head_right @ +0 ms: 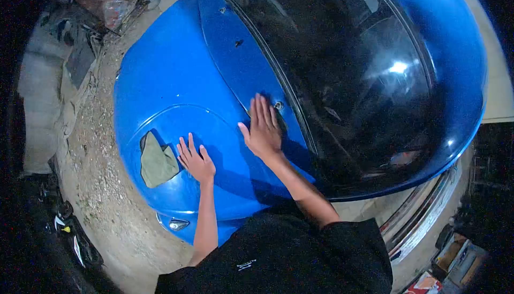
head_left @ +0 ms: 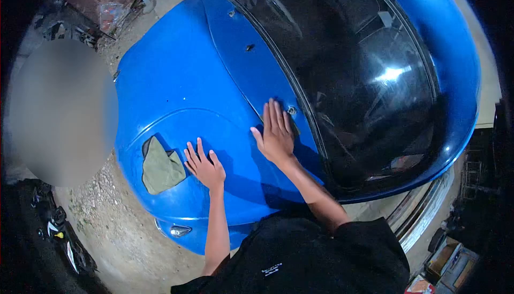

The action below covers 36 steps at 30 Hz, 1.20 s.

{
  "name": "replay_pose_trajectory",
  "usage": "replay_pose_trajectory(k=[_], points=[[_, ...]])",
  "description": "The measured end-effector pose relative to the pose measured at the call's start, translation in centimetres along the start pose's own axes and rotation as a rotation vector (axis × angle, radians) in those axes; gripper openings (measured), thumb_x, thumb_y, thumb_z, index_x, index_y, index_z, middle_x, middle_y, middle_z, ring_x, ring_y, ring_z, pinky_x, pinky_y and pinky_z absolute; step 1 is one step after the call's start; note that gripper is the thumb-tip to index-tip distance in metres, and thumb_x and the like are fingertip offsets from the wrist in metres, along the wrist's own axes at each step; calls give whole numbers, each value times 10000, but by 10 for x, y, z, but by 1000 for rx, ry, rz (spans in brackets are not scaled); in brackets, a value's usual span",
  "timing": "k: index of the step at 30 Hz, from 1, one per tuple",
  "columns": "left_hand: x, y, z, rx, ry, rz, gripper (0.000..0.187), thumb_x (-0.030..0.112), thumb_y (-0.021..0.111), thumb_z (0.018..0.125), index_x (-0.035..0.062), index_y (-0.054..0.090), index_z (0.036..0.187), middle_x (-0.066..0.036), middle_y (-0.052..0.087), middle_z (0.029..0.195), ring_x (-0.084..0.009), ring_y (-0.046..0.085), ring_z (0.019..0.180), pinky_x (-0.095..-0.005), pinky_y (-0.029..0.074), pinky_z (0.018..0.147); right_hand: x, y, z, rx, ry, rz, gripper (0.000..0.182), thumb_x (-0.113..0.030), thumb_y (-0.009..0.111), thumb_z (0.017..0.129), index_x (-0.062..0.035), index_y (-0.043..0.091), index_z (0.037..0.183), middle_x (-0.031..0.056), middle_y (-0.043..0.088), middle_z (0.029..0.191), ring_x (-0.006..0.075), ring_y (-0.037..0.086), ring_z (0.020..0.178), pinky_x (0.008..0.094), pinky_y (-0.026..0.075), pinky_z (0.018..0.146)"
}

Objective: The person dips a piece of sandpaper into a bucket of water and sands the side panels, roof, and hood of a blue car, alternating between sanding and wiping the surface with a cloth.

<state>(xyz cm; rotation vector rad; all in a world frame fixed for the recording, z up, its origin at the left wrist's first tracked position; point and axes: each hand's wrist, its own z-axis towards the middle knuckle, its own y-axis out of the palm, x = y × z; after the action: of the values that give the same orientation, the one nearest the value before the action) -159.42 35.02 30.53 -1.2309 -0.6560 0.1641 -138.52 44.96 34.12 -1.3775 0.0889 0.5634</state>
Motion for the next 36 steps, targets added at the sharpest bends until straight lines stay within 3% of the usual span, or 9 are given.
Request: replay_pose_trajectory(k=[3,5,8,12,19,22,26,28,36], points=[[-3,2,-1,-14,3,26,563,315,503,1030,229,471,1586,-115,336,1692,-359,267,1568,-588,164,1263,-2,16,81,126,-7,-42,804,-479,529,1048,95,328,1574,244,313,1671,359,259,1576,508,210,1279],[-5,3,-1,-13,22,26,563,305,496,1033,220,466,1590,-120,336,1692,-368,270,1567,-591,166,1260,8,36,139,235,104,-67,800,-486,519,1052,102,341,1564,253,318,1666,364,255,1576,516,209,1277],[-4,1,0,-31,11,22,555,316,489,1040,204,475,1584,-123,336,1692,-370,275,1565,-596,169,1257,8,39,152,268,191,-159,813,-485,524,1049,100,321,1576,259,288,1677,367,251,1578,524,190,1281],[-1,0,1,-32,-4,19,541,342,483,1047,175,508,1561,-134,352,1683,-374,286,1560,-601,175,1251,-11,21,85,48,238,-153,859,-512,503,1050,96,260,1605,266,215,1702,369,209,1593,537,160,1283],[2,-4,2,-51,2,20,541,327,474,1048,177,497,1567,-137,347,1685,-388,279,1561,-606,176,1247,5,29,147,273,293,-245,834,-530,452,1067,122,320,1569,278,280,1676,371,232,1584,520,178,1282],[-1,-4,4,-50,-7,29,545,307,493,1037,180,494,1568,-138,342,1687,-392,280,1559,-609,176,1246,2,30,128,221,219,-230,827,-516,464,1064,127,322,1564,279,287,1671,377,251,1576,528,187,1279],[2,2,-1,-33,9,-5,551,309,504,1032,186,494,1569,-138,357,1680,-389,296,1552,-607,177,1244,-31,12,35,-62,41,-38,860,-488,569,1014,118,312,1567,281,282,1670,382,250,1575,527,206,1272],[-2,0,1,-6,25,15,549,317,508,1031,194,497,1567,-138,365,1676,-382,305,1550,-606,185,1242,-34,3,-15,-165,22,35,825,-477,586,1011,60,331,1585,237,323,1667,363,294,1560,509,239,1265],[-2,-1,-1,24,14,-8,562,295,539,1018,249,481,1575,-109,357,1682,-359,284,1562,-586,175,1260,20,-35,-117,-153,-47,-133,765,-463,559,1036,15,349,1596,185,358,1666,307,332,1554,496,264,1257]])
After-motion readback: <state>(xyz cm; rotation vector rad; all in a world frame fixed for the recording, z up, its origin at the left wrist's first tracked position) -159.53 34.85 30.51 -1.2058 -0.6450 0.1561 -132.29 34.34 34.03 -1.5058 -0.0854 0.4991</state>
